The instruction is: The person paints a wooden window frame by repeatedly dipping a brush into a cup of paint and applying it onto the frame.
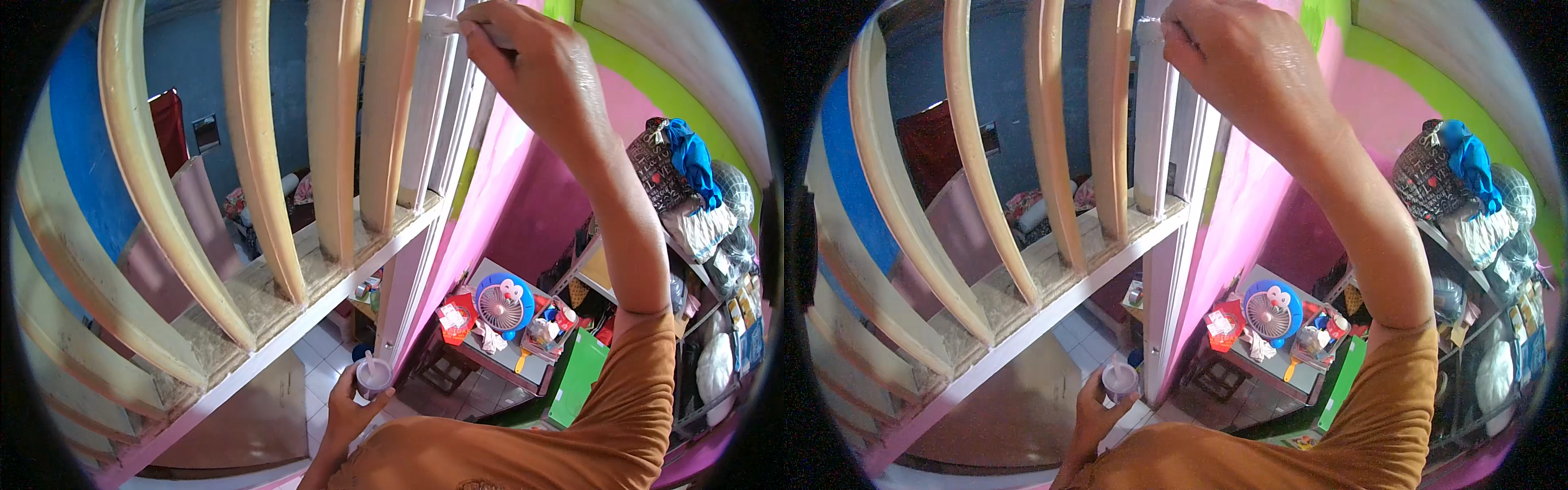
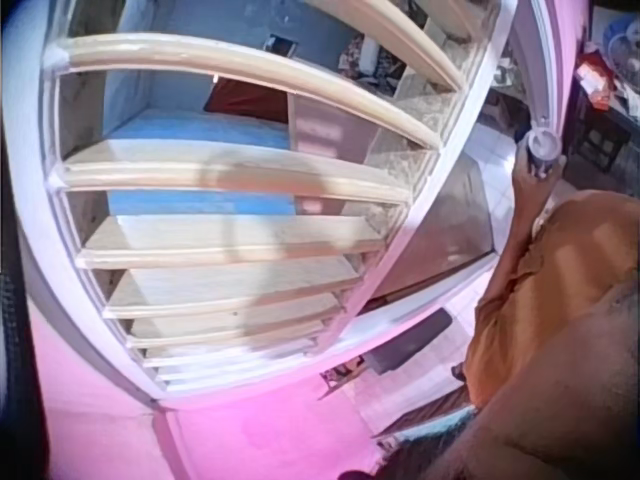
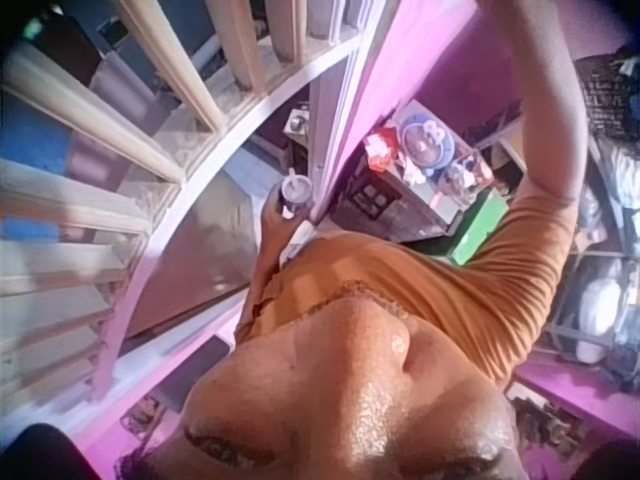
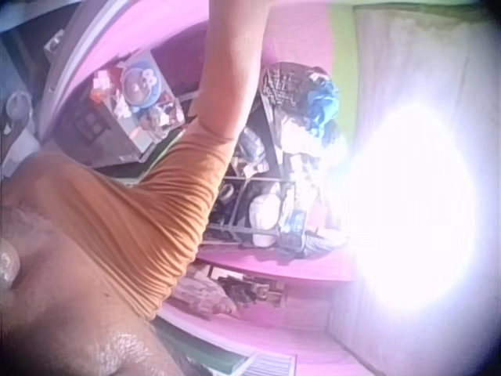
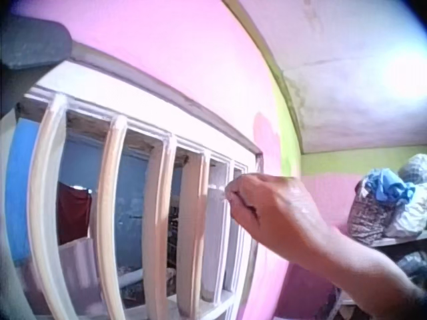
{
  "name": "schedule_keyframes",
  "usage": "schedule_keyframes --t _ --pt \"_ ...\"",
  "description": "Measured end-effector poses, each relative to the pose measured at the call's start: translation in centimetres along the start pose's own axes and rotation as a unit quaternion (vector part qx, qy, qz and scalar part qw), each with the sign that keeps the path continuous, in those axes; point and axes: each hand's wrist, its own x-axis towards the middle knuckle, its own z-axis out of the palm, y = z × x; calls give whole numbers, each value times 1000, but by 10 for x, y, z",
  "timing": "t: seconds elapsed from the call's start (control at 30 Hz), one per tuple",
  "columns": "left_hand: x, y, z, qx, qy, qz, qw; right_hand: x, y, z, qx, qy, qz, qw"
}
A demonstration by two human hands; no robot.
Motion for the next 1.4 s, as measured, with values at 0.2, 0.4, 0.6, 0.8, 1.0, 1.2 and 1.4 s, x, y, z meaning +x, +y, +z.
schedule_keyframes --t 0.2,0.4,0.6,0.8,1.0,1.2,1.4 --pt "-1 -5 -1 -5 4 -13 1000 -1 -2 -7 -28 123 -4 992" --pt "1 2 2 -25 0 -21 999 -12 5 0 1 114 -22 993" --pt "-2 2 4 -17 16 -20 1000 -74 -14 20 -30 -9 -67 997" --pt "-4 -4 8 -26 13 -15 999 -127 -42 21 32 -146 -67 986" --pt "-4 2 11 -13 18 -16 1000 -142 -45 38 33 -160 -90 982" --pt "-5 3 13 -15 16 -20 1000 -139 -48 39 29 -150 -90 984" --pt "-7 2 14 -28 9 -54 998 -139 -47 44 20 -140 -107 984"
